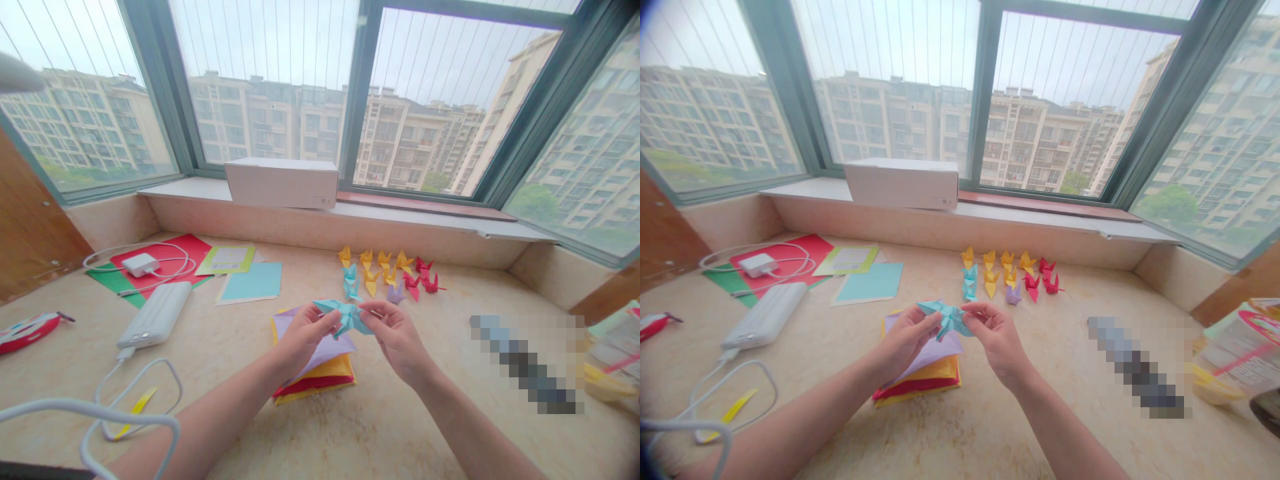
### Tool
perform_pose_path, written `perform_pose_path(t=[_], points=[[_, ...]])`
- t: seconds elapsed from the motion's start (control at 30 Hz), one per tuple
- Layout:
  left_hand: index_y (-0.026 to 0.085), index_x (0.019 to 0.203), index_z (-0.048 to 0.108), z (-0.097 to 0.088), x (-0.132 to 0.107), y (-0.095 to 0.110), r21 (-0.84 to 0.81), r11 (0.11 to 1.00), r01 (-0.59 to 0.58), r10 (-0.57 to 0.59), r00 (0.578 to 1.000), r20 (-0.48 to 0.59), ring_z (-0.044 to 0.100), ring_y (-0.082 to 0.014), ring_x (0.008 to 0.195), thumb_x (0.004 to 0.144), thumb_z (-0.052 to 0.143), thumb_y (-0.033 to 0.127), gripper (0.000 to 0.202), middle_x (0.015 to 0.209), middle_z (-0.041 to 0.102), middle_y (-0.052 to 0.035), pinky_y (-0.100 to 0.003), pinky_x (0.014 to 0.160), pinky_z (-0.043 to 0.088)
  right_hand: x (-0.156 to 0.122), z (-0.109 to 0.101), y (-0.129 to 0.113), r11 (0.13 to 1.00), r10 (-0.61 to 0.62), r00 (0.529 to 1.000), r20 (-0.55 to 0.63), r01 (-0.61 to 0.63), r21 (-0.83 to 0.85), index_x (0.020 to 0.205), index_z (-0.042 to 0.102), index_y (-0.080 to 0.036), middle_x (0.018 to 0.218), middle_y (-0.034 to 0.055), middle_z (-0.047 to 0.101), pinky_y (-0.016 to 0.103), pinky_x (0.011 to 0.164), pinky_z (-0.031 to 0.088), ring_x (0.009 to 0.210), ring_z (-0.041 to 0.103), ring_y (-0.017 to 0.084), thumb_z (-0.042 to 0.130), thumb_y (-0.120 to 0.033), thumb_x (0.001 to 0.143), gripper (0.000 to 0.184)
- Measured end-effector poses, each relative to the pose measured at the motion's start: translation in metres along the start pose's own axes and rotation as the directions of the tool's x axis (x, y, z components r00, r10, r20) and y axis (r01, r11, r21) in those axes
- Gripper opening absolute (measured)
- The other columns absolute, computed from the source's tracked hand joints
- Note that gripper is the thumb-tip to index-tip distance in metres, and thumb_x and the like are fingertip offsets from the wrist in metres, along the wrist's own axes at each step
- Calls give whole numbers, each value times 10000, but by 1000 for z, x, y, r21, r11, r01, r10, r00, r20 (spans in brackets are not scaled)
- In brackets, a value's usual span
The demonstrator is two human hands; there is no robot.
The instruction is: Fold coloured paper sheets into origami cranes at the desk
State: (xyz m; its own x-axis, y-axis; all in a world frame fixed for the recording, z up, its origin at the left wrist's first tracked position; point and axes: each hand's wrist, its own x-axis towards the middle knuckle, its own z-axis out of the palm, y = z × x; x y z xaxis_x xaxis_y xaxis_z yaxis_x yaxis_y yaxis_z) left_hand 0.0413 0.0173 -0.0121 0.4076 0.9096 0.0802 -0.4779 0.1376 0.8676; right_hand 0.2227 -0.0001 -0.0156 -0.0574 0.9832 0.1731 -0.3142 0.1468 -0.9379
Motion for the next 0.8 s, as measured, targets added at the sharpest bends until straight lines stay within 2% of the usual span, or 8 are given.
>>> perform_pose_path(t=[0.13,0.27,0.37,0.47,0.53,0.63,0.73,0.8], points=[[142,846,675,-1,1,-1,33,999,26,-25,999,-31,532,-102,671,774,794,373,270,784,663,-19,-235,626,390,0,3,0,997,-30,1000,-9,29,-70,857,779,-227,820,12,744,255,714,510,758,651,136,797,-357,773,156],[146,863,673,-1,1,-1,50,998,48,-44,997,-69,567,-117,702,777,787,389,281,782,669,-20,-255,691,430,-1,3,0,992,-31,999,-10,30,-122,877,777,-228,845,19,751,268,720,525,769,662,147,781,-369,781,170],[166,914,683,-3,2,-2,82,996,26,-22,998,-51,619,-159,842,813,749,409,272,882,703,-46,-283,785,449,-3,5,1,983,-89,995,-48,80,-168,926,757,-227,876,29,746,296,742,546,807,678,169,772,-368,789,197],[202,1076,678,-6,3,-2,115,993,-2,7,999,-43,607,-210,1068,803,764,393,344,1119,696,-79,-318,892,444,-5,6,5,942,-237,965,-111,201,-268,1041,713,-246,896,28,729,322,759,557,832,681,182,746,-342,816,246],[208,1147,657,-8,3,-2,103,995,13,-7,998,-56,579,-233,1156,771,798,372,433,1232,658,-97,-344,947,436,-6,5,7,859,-378,921,-98,309,-408,1088,688,-260,925,28,716,336,789,549,856,671,183,715,-295,845,248],[176,1159,637,-7,2,-2,38,995,87,-87,996,-10,648,-236,1034,771,797,390,471,1145,686,-120,-394,942,458,-8,2,8,636,-554,831,42,455,-623,1081,679,-265,967,38,710,364,841,524,904,657,195,657,-211,885,205],[166,1158,628,-4,-1,0,0,994,109,-109,993,55,687,-213,875,764,803,387,485,989,720,-95,-391,881,490,-9,0,6,414,-628,743,230,570,-710,1016,693,-266,945,44,724,393,848,509,913,659,214,621,-148,901,180],[182,1175,627,0,-3,1,0,997,78,-78,995,62,682,-214,910,755,816,348,490,1030,721,-91,-370,865,497,-9,1,4,319,-623,712,326,611,-724,972,706,-274,922,44,734,412,847,501,915,659,226,608,-128,903,188]])
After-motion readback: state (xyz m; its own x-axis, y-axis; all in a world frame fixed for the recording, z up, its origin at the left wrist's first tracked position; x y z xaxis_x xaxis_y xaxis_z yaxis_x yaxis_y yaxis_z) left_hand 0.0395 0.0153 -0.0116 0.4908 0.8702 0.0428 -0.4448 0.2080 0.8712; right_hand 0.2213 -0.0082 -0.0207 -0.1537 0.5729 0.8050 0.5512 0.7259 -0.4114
